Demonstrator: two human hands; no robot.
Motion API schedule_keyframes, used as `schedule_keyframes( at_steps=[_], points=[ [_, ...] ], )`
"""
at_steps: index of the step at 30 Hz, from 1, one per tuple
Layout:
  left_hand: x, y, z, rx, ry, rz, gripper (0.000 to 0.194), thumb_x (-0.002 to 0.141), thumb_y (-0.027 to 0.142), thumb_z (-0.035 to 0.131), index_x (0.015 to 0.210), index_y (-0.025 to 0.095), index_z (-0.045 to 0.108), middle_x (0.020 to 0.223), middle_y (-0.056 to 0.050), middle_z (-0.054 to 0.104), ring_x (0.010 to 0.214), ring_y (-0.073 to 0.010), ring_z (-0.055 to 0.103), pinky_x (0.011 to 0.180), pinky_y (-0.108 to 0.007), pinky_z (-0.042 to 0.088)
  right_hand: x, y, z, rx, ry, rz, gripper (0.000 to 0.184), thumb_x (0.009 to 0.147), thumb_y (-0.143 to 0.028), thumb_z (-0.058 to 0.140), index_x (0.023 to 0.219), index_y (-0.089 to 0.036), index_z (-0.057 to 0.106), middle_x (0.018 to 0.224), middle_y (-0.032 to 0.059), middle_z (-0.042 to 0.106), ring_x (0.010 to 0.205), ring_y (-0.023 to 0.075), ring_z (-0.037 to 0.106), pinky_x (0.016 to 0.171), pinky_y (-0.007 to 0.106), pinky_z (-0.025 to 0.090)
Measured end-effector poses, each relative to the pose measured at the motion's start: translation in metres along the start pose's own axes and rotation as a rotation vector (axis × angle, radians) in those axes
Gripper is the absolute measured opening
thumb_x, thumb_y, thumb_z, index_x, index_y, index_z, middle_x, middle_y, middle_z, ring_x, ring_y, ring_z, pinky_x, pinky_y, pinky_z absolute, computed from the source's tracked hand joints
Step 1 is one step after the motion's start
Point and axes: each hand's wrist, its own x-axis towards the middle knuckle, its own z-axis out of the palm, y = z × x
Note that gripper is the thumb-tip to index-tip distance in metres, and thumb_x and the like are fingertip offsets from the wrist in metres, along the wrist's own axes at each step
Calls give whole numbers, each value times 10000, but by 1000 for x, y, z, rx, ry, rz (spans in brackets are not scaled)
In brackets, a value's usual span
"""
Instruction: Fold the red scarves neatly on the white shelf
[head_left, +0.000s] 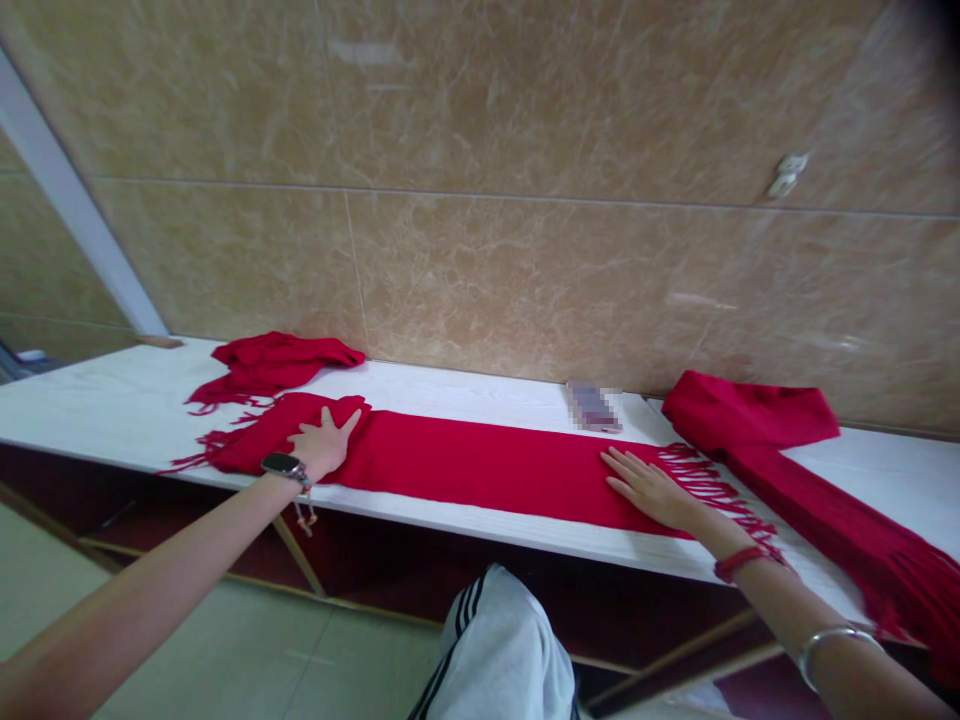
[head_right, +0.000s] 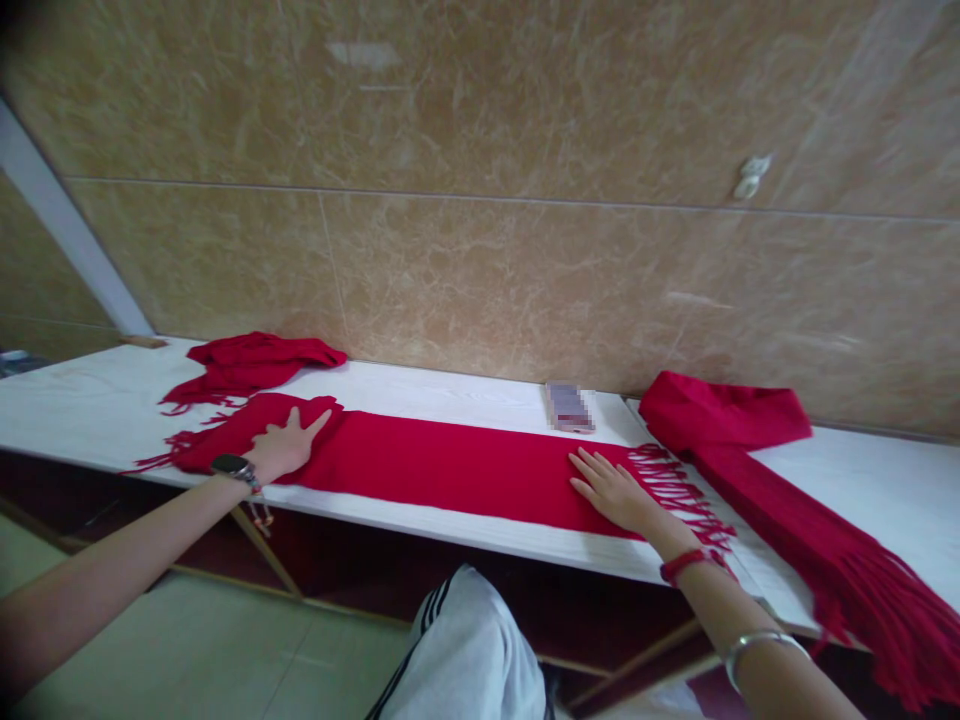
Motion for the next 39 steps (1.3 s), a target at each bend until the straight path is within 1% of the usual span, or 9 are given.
schedule_keyframes(
  at_steps=[3,5,7,9,12,17,25,31,39],
  points=[
    [2,17,-5,25,-16,23,554,860,233,399,1394,279,262,1463,-195,146,1298,-455,133,909,-645,242,9,-6,-19,81,-56,95,467,907,-366,305,1325,-182,403,1379,143,389,1254,260,375,921,472,427],
    [8,34,-10,20,34,242,539,864,235,385,1393,227,283,1475,-175,113,1331,-395,58,978,-602,186,20,-10,-37,131,-94,108,487,887,-382,361,1294,-127,441,1329,166,451,1208,251,439,967,433,397],
    [18,54,-15,-15,24,453,523,869,236,374,1385,197,302,1476,-150,136,1346,-334,78,1021,-528,186,34,-13,-53,164,-106,76,459,876,-348,399,1267,-119,470,1283,160,503,1178,234,473,997,411,371],
    [33,73,-19,-76,-78,621,528,859,255,403,1373,168,321,1460,-139,209,1343,-278,153,1040,-417,220,48,-11,-64,171,-129,54,436,856,-295,445,1253,-118,483,1268,158,517,1166,231,485,1003,407,364],
    [59,93,-24,-144,-209,770,592,807,318,497,1345,117,353,1410,-149,326,1285,-223,311,1021,-285,261,64,-4,-69,150,-199,63,416,794,-198,526,1194,-83,535,1212,182,556,1122,245,522,987,391,379],
    [89,96,-29,-141,-260,786,621,661,338,637,1229,136,487,1218,-107,549,1075,-215,521,890,-245,382,73,7,-73,128,-279,79,435,742,-173,591,1172,-116,562,1203,155,570,1121,242,522,979,370,383],
    [94,98,-32,-184,-203,852,408,664,300,622,1032,130,586,1064,-72,623,969,-204,557,822,-232,398,94,3,-88,122,-409,101,617,641,-140,689,1230,-194,515,1273,100,525,1158,233,485,951,312,390],
    [85,100,-39,-213,-127,952,216,699,282,570,867,146,579,900,-29,633,812,-163,563,717,-208,399,114,0,-90,49,-495,133,414,589,-161,720,997,-159,649,1001,93,665,899,232,614,734,286,470],
    [68,95,-49,-153,67,985,167,719,217,530,862,149,581,899,-48,614,845,-179,559,775,-243,401,81,9,-117,-25,-379,89,282,721,-96,564,986,-150,643,1012,102,658,956,226,592,831,315,429]
  ],
)
